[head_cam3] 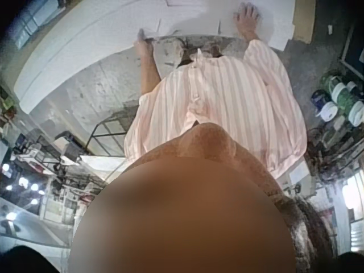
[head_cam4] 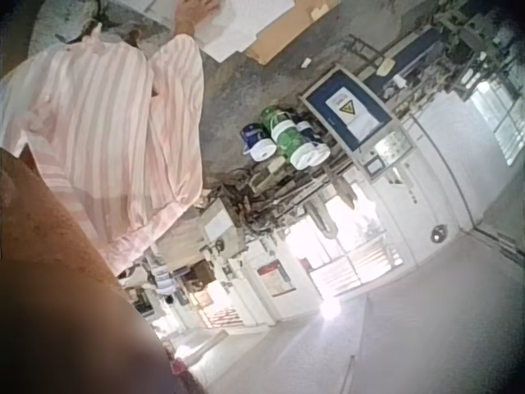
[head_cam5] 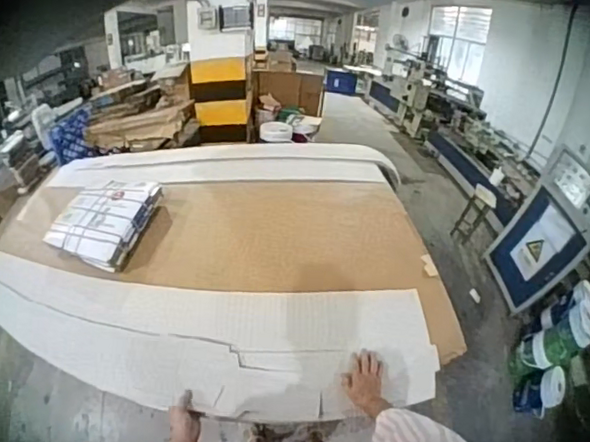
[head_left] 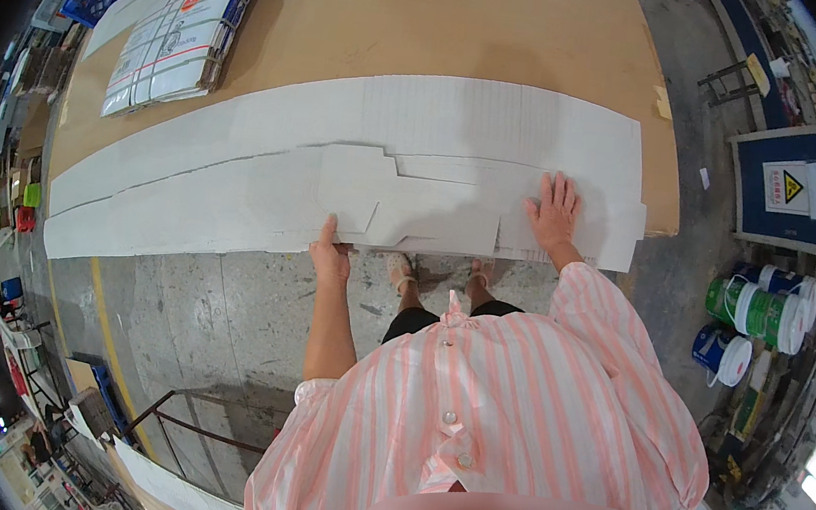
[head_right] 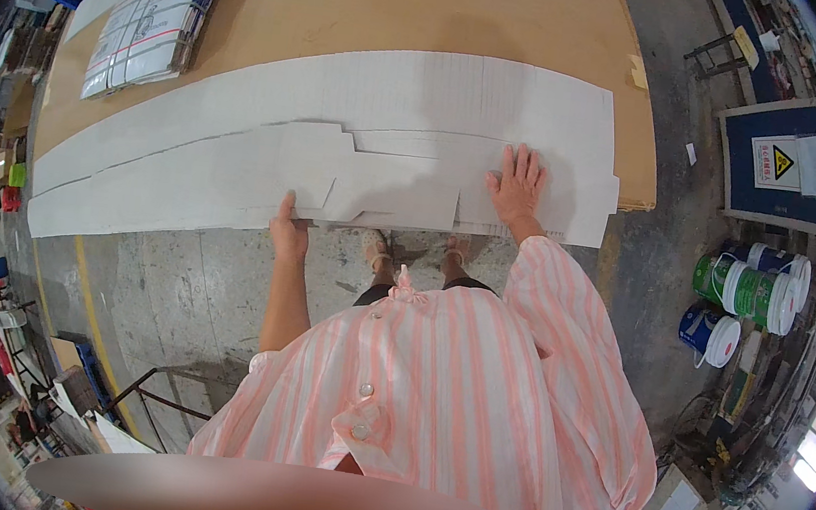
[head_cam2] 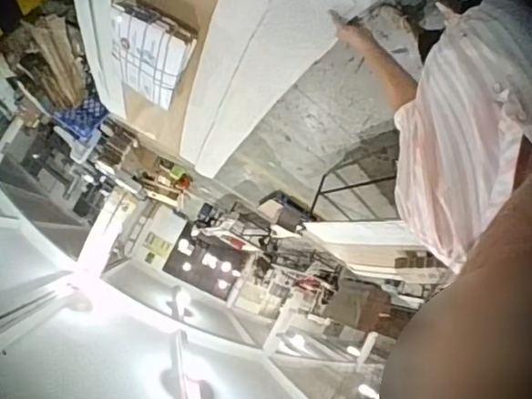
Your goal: Counting and organizing stacks of die-cut paper or cardboard templates on a workbench.
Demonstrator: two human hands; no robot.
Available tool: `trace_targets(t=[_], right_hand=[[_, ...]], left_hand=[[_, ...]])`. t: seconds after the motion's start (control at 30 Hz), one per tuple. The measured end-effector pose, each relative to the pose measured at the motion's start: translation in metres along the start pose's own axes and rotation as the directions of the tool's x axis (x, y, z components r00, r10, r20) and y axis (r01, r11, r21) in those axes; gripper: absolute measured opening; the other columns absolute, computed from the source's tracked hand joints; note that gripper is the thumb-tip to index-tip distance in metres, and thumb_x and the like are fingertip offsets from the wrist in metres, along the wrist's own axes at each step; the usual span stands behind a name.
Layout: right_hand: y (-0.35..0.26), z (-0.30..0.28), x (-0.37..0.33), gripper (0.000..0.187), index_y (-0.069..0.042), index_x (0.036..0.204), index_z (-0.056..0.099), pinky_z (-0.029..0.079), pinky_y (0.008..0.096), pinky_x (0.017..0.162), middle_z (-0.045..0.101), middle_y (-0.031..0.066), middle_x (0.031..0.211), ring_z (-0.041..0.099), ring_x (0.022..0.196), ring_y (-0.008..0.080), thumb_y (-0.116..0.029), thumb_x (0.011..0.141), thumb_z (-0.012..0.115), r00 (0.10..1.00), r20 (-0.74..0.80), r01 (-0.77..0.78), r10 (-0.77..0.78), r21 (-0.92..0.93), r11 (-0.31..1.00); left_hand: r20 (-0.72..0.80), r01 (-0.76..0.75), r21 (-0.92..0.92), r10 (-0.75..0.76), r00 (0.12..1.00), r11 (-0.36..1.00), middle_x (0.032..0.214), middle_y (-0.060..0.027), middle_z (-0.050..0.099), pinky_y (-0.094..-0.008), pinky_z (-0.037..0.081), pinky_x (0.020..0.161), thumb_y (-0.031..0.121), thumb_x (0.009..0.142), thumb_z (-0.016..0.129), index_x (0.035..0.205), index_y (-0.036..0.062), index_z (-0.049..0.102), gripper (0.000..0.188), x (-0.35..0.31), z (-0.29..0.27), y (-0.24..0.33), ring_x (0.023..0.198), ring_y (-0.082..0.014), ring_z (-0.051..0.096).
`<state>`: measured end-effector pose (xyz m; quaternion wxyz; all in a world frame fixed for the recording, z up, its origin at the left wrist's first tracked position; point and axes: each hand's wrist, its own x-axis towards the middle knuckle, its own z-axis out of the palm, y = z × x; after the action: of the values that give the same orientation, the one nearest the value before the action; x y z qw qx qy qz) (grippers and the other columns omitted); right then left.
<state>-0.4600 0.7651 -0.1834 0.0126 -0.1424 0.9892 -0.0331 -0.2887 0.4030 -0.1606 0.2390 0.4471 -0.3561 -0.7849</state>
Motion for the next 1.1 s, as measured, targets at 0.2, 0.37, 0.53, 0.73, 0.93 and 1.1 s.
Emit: trace_targets(t=[0.2, 0.37, 0.53, 0.73, 0.93, 1.1], right_hand=[[-0.004, -0.001, 0.003, 0.065, -0.013, 0.137, 0.027, 0.01, 0.0551, 0.104, 0.019, 0.0132, 0.144, 0.014, 0.132, 0.0345, -0.044, 0.083, 0.047, 1.0, -0.001, 0.013, -0.013, -0.005, 1.0], [0.005, 0.001, 0.002, 0.065, -0.012, 0.137, 0.027, 0.011, 0.055, 0.104, 0.019, 0.0134, 0.143, 0.014, 0.132, 0.0346, -0.044, 0.084, 0.046, 1.0, -0.006, -0.001, 0.001, -0.03, 1.0], [-0.002, 0.007, 0.007, 0.065, -0.012, 0.137, 0.027, 0.012, 0.0555, 0.103, 0.021, 0.014, 0.143, 0.015, 0.132, 0.0348, -0.043, 0.084, 0.047, 0.998, -0.022, 0.058, -0.058, -0.011, 0.998], [0.011, 0.006, 0.005, 0.064, -0.013, 0.137, 0.027, 0.016, 0.0535, 0.103, 0.021, 0.0138, 0.143, 0.016, 0.132, 0.0335, -0.044, 0.084, 0.047, 1.0, 0.013, 0.03, -0.028, -0.125, 0.992], [0.016, 0.009, 0.003, 0.064, -0.015, 0.139, 0.022, 0.015, 0.0523, 0.104, 0.019, 0.0124, 0.144, 0.014, 0.133, 0.0327, -0.044, 0.086, 0.043, 0.999, 0.016, 0.046, -0.044, -0.158, 0.986], [0.016, 0.011, 0.005, 0.065, -0.015, 0.139, 0.022, 0.013, 0.0522, 0.104, 0.018, 0.0122, 0.145, 0.014, 0.133, 0.0326, -0.044, 0.086, 0.043, 0.999, -0.015, 0.049, -0.052, -0.145, 0.988]], left_hand=[[0.099, -0.437, 0.428, 0.44, 0.893, 0.791, 0.09, -0.0089, 0.061, -0.0315, 0.046, 0.067, 0.013, 0.078, 0.065, 0.094, -0.0063, 0.058, 0.025, 0.008, -0.014, -0.02, 0.077, -0.0181, 0.057], [0.025, -0.029, 0.034, 0.028, 0.999, 0.999, 0.09, -0.0112, 0.062, -0.0305, 0.045, 0.071, 0.014, 0.078, 0.065, 0.092, -0.0103, 0.059, 0.029, 0.011, -0.003, -0.011, 0.079, -0.0179, 0.055], [-0.011, -0.287, 0.354, 0.31, 0.951, 0.89, 0.081, -0.0093, 0.062, -0.0315, 0.046, 0.065, 0.014, 0.078, 0.065, 0.08, -0.0059, 0.062, 0.02, 0.006, -0.012, -0.018, 0.074, -0.0166, 0.055], [-0.007, 0.024, -0.304, -0.027, 1.0, 0.952, 0.1, -0.0085, 0.058, -0.0359, 0.045, 0.078, 0.021, 0.08, 0.06, 0.102, -0.0036, 0.054, 0.034, 0.021, -0.019, 0.002, 0.09, -0.0224, 0.055], [-0.087, -0.075, -0.31, 0.051, 0.995, 0.948, 0.108, -0.0091, 0.056, -0.0396, 0.042, 0.086, 0.02, 0.085, 0.056, 0.112, -0.0014, 0.05, 0.035, 0.041, -0.028, 0.035, 0.099, -0.0245, 0.053], [-0.08, -0.035, -0.257, 0.014, 0.997, 0.966, 0.11, -0.0087, 0.056, -0.0409, 0.042, 0.088, 0.022, 0.087, 0.054, 0.114, -0.0013, 0.049, 0.036, 0.05, -0.032, 0.033, 0.101, -0.0243, 0.053]])
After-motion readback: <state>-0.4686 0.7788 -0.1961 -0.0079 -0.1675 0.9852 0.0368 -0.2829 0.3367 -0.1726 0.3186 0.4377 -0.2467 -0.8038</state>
